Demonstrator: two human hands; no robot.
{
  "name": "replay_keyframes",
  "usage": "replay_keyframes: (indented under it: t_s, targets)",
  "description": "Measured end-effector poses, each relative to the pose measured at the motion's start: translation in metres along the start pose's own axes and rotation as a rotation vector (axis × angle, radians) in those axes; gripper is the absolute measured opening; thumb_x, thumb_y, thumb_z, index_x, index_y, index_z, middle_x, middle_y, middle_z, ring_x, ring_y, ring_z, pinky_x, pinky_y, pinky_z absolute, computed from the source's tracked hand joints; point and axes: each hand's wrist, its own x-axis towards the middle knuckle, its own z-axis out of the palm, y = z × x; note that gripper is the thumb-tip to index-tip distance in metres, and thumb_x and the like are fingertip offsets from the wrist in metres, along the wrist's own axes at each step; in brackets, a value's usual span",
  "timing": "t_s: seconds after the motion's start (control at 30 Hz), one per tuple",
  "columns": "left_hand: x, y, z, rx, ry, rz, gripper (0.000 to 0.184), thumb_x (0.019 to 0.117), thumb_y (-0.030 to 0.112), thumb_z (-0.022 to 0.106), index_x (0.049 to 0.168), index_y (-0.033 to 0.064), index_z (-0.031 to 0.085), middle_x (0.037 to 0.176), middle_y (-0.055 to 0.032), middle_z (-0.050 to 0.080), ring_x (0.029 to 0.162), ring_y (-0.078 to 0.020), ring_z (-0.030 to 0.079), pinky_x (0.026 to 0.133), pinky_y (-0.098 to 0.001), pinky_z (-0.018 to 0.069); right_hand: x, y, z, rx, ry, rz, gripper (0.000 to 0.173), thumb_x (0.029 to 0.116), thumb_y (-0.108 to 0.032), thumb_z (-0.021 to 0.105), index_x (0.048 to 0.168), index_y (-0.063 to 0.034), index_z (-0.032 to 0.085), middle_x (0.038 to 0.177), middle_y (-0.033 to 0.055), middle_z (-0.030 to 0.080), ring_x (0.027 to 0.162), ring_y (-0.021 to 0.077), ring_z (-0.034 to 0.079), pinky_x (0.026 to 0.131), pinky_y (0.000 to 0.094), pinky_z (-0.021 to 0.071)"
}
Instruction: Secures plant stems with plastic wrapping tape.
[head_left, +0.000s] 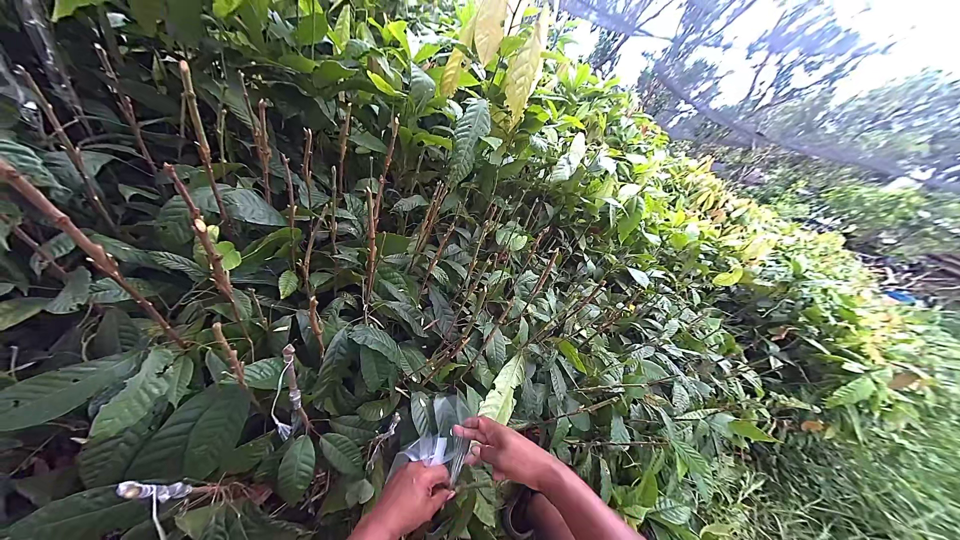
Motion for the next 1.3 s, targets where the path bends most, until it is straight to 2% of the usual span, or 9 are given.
replay_keyframes:
  t_s: [0.13, 0.4, 0.6, 0.67, 0.77, 0.9, 1.03, 1.17, 1.3]
  targets:
    - [0.004, 0.001, -0.005, -0.003, 0.056, -0.052, 0.025, 0.0969, 0.030, 0.065, 0.106, 0.0111, 0.077, 0.099, -0.0095, 0.077, 0.096, -0.0265, 0.073, 0.090, -0.0520, 0.0560, 0.001, 0.029, 0.042, -0.565, 0.167, 0.172, 0.038, 0.1001, -0.025, 0.063, 0.137, -0.0130, 0.061, 0.121, 0.0182, 0.071, 0.116, 0.0387, 0.067, 0.100, 0.0617, 0.0505]
    - [0.011, 0.012, -0.016, 0.023, -0.064, -0.170, 0.024, 0.1009, 0.025, 0.060, 0.109, 0.0081, 0.074, 0.099, -0.0135, 0.075, 0.097, -0.0303, 0.072, 0.093, -0.0541, 0.0537, -0.073, -0.023, 0.082, -0.196, 0.059, -0.172, 0.040, 0.0996, -0.014, 0.063, 0.139, -0.0105, 0.064, 0.087, 0.0158, 0.072, 0.073, 0.0293, 0.069, 0.074, 0.0512, 0.0575]
    - [0.003, 0.015, -0.015, 0.101, -0.167, -0.018, 0.029, 0.1022, 0.030, 0.059, 0.109, 0.0061, 0.074, 0.101, -0.0181, 0.074, 0.100, -0.0364, 0.071, 0.094, -0.0587, 0.0531, -0.033, -0.011, -0.008, -0.365, 0.093, 0.072, 0.047, 0.1017, -0.017, 0.058, 0.147, -0.0114, 0.051, 0.136, 0.0136, 0.065, 0.116, 0.0272, 0.067, 0.092, 0.0508, 0.0567]
    - [0.005, 0.009, -0.027, 0.077, -0.053, -0.033, 0.031, 0.1029, 0.033, 0.058, 0.110, 0.0073, 0.075, 0.100, -0.0157, 0.076, 0.099, -0.0335, 0.073, 0.094, -0.0564, 0.0536, -0.043, -0.017, 0.024, -0.578, 0.094, 0.134, 0.041, 0.0999, -0.020, 0.062, 0.140, -0.0110, 0.059, 0.125, 0.0235, 0.067, 0.116, 0.0430, 0.065, 0.097, 0.0656, 0.0514]
    - [0.007, 0.021, -0.028, 0.116, -0.127, -0.096, 0.031, 0.1044, 0.029, 0.056, 0.115, 0.0066, 0.074, 0.104, -0.0203, 0.074, 0.102, -0.0394, 0.071, 0.095, -0.0611, 0.0520, -0.050, -0.041, 0.052, -0.335, 0.072, -0.131, 0.031, 0.0990, -0.017, 0.066, 0.128, -0.0039, 0.065, 0.101, 0.0170, 0.074, 0.092, 0.0324, 0.072, 0.085, 0.0543, 0.0578]
    - [0.001, 0.019, -0.021, 0.104, -0.130, -0.063, 0.035, 0.1060, 0.033, 0.053, 0.112, 0.0065, 0.075, 0.102, -0.0189, 0.075, 0.101, -0.0373, 0.071, 0.095, -0.0597, 0.0522, -0.022, -0.018, -0.002, -0.389, 0.034, 0.003, 0.048, 0.0986, -0.013, 0.063, 0.145, -0.0083, 0.053, 0.132, 0.0156, 0.066, 0.118, 0.0302, 0.066, 0.098, 0.0543, 0.0540]
    - [0.004, 0.017, -0.028, 0.063, -0.016, -0.111, 0.032, 0.1051, 0.030, 0.055, 0.123, 0.0113, 0.073, 0.102, -0.0170, 0.076, 0.098, -0.0350, 0.073, 0.094, -0.0575, 0.0533, -0.042, -0.037, 0.037, -0.320, 0.106, -0.153, 0.032, 0.0981, -0.018, 0.066, 0.127, -0.0039, 0.064, 0.102, 0.0160, 0.073, 0.092, 0.0303, 0.072, 0.086, 0.0523, 0.0576]
    - [0.002, 0.022, -0.028, 0.077, -0.015, -0.101, 0.034, 0.1057, 0.035, 0.053, 0.113, 0.0091, 0.075, 0.099, -0.0157, 0.075, 0.097, -0.0341, 0.072, 0.092, -0.0582, 0.0541, -0.033, -0.034, -0.007, -0.446, 0.182, -0.065, 0.045, 0.0997, -0.011, 0.059, 0.145, -0.0095, 0.054, 0.133, 0.0148, 0.066, 0.121, 0.0292, 0.064, 0.103, 0.0511, 0.0516]
    - [0.005, 0.024, -0.038, 0.063, 0.047, -0.131, 0.033, 0.1054, 0.033, 0.055, 0.124, 0.0124, 0.073, 0.104, -0.0168, 0.076, 0.099, -0.0361, 0.073, 0.092, -0.0600, 0.0539, -0.048, -0.050, 0.035, -0.434, 0.199, -0.145, 0.031, 0.1008, -0.020, 0.062, 0.129, -0.0079, 0.066, 0.107, 0.0154, 0.073, 0.100, 0.0321, 0.071, 0.091, 0.0543, 0.0557]
